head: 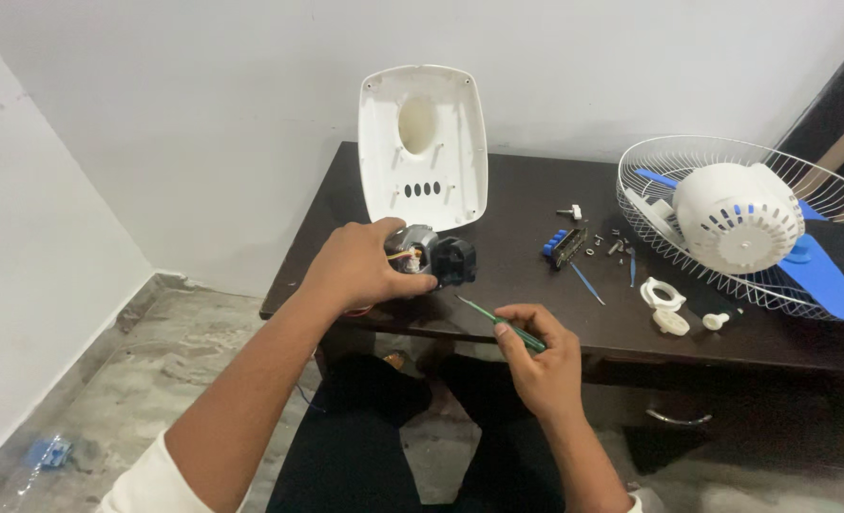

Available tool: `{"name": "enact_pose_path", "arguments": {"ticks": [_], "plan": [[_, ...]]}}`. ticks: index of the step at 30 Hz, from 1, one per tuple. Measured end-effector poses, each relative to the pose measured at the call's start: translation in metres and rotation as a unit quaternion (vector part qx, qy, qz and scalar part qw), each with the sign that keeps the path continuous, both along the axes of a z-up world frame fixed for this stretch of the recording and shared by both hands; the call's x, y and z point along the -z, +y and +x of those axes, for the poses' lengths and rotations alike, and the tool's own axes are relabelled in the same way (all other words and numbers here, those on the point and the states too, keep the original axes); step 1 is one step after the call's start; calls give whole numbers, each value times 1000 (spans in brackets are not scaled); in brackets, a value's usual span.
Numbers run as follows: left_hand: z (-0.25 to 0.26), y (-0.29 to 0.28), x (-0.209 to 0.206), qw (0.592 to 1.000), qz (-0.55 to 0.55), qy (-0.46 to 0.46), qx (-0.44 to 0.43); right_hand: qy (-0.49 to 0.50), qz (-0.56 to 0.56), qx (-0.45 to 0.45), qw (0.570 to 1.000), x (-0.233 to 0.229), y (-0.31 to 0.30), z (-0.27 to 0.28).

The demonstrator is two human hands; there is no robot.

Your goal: The person sits on the floor and works on a disassembled electric fan motor, using a screwdriver to tighten screws on the motor housing and attaching a white plastic component to the shaft. The fan cage and blades remain on the table nearby.

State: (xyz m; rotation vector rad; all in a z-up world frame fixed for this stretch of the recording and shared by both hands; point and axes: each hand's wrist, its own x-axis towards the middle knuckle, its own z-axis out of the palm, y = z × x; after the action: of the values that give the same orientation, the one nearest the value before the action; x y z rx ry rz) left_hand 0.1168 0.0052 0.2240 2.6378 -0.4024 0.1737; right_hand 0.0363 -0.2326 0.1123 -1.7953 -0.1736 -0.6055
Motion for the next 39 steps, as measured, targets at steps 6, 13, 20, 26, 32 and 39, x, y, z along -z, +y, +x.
{"name": "enact_pose_path", "arguments": {"ticks": [6, 13, 20, 26, 32, 39], "plan": [[-8, -5, -2, 1000, 22, 1, -9, -20, -37, 14, 999, -6, 7, -3], [-15, -13, 2, 998, 62, -19, 7, 3, -14, -5, 1000, -9, 1, 15], [1, -11, 5, 988, 120, -93, 39, -15, -12, -2, 1000, -2, 0, 17], [6, -35, 12, 974, 107, -180, 85, -40, -46, -2, 998, -8, 2, 14], [5, -55, 19, 974, 153, -135, 98, -14, -34, -1, 999, -5, 2, 15], [15, -58, 25, 970, 158, -143, 115, -8, -30, 8, 999, -8, 1, 15]]}}
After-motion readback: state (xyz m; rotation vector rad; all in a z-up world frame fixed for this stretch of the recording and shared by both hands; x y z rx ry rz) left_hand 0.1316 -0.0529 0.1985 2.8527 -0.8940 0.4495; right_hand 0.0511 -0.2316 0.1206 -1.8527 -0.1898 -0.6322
